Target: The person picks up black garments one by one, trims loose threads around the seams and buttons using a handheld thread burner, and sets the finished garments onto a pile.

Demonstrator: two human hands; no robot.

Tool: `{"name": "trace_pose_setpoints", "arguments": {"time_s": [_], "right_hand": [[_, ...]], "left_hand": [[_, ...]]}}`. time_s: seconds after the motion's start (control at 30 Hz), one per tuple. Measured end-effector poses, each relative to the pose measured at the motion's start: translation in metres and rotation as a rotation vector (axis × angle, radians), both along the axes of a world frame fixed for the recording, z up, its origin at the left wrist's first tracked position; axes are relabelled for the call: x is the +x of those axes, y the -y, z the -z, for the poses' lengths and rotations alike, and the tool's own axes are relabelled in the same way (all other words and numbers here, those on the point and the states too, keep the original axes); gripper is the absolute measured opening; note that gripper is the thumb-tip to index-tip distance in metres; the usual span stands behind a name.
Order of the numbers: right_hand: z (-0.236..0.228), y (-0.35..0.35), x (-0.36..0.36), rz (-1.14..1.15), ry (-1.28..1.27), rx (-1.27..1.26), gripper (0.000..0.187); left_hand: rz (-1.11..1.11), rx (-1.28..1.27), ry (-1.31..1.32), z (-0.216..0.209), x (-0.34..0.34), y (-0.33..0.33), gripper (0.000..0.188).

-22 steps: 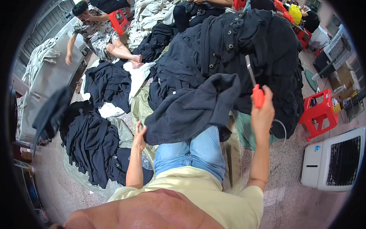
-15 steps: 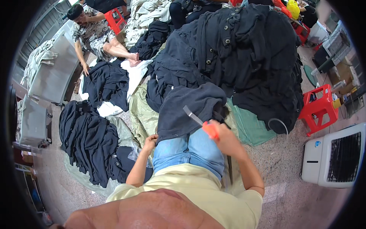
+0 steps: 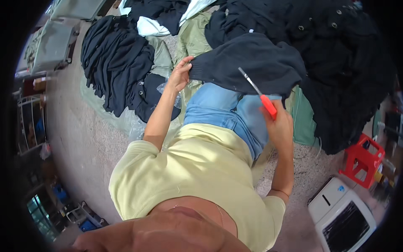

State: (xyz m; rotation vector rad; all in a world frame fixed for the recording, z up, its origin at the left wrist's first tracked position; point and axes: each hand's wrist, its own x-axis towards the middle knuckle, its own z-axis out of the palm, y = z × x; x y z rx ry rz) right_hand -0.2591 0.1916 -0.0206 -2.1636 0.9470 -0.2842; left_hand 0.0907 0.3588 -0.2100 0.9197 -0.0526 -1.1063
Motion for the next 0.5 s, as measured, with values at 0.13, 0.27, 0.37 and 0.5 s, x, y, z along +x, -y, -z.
{"name": "trace_pose_setpoints", "arguments": {"time_s": [0.13, 0.27, 0.37, 0.5], "right_hand": [[0.012, -0.008, 0.027, -0.108, -0.054, -0.044, 0.027], [0.009, -0.018, 0.043, -0.235, -0.098, -0.061, 0.03], [0.013, -0.025, 0.055, -0.311, -0.146, -0.106, 0.033], [0.008, -0.026, 0.065, -0.352, -0.163, -0.117, 0.036]], "left_hand": [[0.183, 0.0, 0.075, -0.02, -0.01, -0.021, 0.056], [0.134, 0.028, 0.096, -0.022, -0.011, -0.034, 0.055], [0.076, 0.04, 0.132, -0.027, -0.006, -0.033, 0.047], [0.044, 0.151, 0.223, -0.028, 0.003, -0.03, 0.039]]}}
